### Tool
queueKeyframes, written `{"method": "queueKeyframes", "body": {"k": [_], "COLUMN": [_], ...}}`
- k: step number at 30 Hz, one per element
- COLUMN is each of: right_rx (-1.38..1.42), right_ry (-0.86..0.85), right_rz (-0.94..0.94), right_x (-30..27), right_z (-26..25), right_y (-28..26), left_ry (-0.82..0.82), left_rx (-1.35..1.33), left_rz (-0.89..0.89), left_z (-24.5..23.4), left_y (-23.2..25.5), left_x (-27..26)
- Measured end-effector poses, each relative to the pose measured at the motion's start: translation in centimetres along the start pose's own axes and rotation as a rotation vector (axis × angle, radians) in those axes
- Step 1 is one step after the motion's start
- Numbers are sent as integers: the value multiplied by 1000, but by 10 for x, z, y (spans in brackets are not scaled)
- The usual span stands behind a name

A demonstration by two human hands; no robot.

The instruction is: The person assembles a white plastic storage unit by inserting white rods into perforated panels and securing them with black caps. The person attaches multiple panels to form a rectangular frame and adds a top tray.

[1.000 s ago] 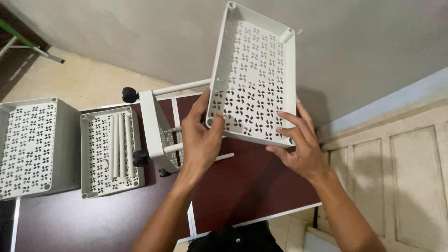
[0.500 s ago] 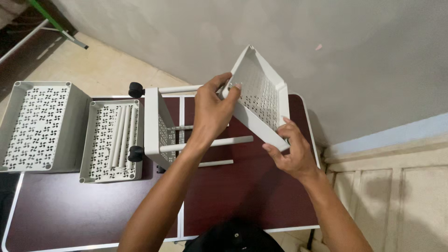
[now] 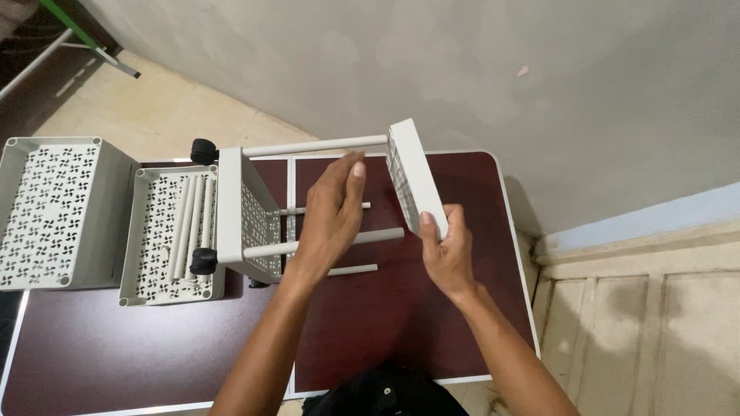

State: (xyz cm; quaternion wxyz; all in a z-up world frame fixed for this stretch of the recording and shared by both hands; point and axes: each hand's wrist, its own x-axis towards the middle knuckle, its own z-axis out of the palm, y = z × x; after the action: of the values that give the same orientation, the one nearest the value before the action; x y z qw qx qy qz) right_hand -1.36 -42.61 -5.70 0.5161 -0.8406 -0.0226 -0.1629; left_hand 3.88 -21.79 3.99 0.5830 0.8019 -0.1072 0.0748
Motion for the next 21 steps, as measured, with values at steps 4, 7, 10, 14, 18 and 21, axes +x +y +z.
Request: {"method": "queueKeyframes", "body": {"k": [4, 7, 10, 14, 18, 21], "right_rx": [35, 78, 121, 158, 188, 187], "right_ry": [43, 58, 64, 1, -49, -47], "right_rz": [-2, 137, 138, 172, 178, 173], "right_x": [1, -4, 8, 10, 5, 1], "right_z": [18, 31, 34, 34, 31, 32], "right_y": [0, 2, 4, 6, 5, 3], "left_ry": [-137, -278, -387, -453, -411, -386], "left_rx": [272, 409, 492, 477, 478, 485], "left_rz": [62, 131, 193, 209, 267, 302], "left_z": [-3, -2, 4, 6, 8, 7], "left_y": [-19, -32, -37, -43, -47, -49], "left_x": [-24, -40, -40, -41, -42, -42]}}
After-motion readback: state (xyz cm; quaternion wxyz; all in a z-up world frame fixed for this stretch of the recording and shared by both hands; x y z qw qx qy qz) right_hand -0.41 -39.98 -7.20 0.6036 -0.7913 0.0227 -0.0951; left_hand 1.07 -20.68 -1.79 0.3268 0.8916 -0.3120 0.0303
